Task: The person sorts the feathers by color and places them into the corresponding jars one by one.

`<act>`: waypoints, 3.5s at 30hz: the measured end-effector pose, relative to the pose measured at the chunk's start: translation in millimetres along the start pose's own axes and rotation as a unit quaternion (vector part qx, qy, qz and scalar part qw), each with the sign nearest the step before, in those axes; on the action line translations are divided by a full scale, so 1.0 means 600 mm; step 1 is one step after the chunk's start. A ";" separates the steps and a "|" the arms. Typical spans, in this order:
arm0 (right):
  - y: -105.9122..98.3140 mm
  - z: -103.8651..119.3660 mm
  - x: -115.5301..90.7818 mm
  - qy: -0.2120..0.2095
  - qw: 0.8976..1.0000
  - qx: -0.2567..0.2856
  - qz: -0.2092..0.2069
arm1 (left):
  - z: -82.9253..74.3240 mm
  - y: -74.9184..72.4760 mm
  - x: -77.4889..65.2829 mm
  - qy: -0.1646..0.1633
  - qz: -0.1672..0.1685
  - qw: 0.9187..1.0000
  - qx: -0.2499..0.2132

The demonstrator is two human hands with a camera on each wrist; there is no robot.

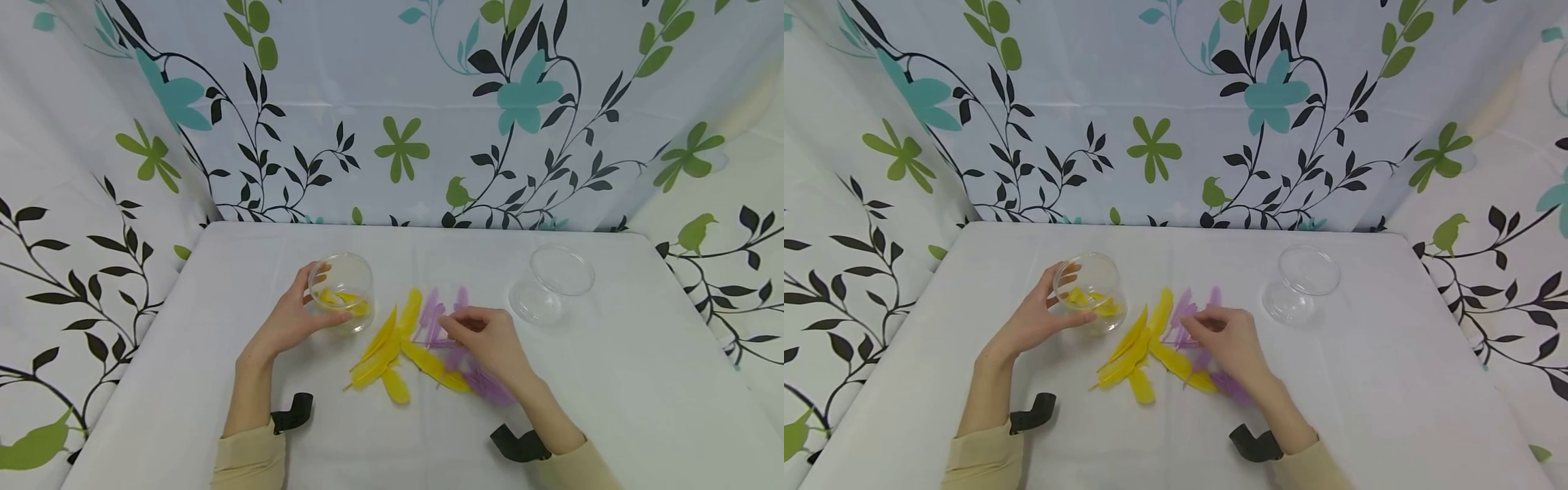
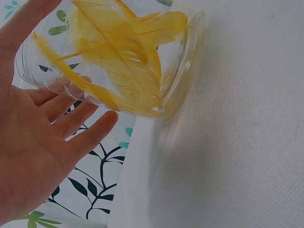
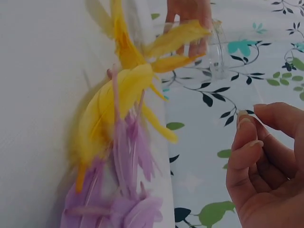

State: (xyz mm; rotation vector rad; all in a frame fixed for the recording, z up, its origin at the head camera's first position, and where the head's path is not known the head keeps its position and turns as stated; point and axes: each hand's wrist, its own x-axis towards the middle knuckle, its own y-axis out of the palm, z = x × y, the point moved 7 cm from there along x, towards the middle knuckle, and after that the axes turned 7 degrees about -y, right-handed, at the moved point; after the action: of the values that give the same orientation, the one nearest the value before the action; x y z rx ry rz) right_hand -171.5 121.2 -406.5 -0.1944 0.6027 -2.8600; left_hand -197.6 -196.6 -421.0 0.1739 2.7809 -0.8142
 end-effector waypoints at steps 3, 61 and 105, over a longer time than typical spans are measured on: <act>-0.014 -0.014 -0.016 -0.004 1.000 -0.014 0.010 | -0.002 -0.002 -0.001 0.001 0.000 1.000 -0.002; -0.030 -0.055 -0.089 -0.092 0.979 -0.136 0.122 | -0.002 0.001 -0.002 0.001 0.005 1.000 -0.007; -0.048 0.113 0.019 -0.161 0.987 -0.004 -0.002 | 0.000 -0.004 -0.003 -0.012 0.001 1.000 0.005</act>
State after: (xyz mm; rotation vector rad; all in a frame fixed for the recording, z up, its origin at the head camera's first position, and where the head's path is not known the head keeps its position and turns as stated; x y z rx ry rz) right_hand -176.2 118.6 -332.3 -0.6440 0.5472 -2.7423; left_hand -196.3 -198.5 -419.4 0.1673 2.7548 -0.8259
